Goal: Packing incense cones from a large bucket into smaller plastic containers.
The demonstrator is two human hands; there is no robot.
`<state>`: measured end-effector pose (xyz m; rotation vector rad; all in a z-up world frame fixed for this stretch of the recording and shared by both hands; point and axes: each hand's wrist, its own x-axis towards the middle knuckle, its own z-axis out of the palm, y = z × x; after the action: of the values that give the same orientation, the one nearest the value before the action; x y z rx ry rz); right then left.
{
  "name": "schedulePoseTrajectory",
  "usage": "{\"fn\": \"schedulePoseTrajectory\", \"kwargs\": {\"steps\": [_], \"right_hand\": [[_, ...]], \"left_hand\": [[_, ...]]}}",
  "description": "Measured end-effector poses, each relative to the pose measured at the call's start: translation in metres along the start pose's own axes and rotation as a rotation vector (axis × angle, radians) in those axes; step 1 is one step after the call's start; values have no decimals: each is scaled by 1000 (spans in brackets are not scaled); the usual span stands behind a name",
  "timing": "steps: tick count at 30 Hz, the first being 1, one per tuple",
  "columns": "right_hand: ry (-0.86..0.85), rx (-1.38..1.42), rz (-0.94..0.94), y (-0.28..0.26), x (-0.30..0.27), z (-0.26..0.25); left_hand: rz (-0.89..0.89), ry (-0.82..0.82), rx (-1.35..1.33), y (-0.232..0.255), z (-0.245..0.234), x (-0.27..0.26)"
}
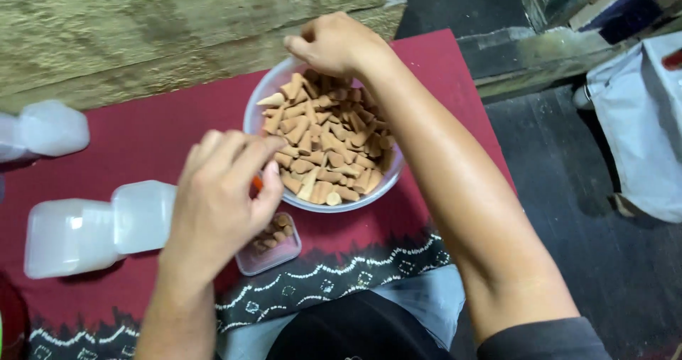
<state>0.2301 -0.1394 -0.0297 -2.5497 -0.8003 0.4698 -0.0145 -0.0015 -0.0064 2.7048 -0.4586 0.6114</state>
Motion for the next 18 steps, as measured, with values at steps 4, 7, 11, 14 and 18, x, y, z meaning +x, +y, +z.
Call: {"fn": "schedulePoseTrajectory", "kwargs": {"steps": [4,7,11,14,18], "right_hand": [[115,22,-29,5,-5,5],[152,3,-82,1,-9,0],[104,-7,-39,-5,-13,2],[99,-59,-34,-1,-10,5],[65,-62,-9,-7,-11,3]], "left_hand": [[-23,100,-108,6,-2,-18],[-40,127,-158,4,1,-30],[-73,203,-142,-1,5,-58],[-138,164,-165,-13,12,-87],[-347,41,-213,-25,21,-130]]}}
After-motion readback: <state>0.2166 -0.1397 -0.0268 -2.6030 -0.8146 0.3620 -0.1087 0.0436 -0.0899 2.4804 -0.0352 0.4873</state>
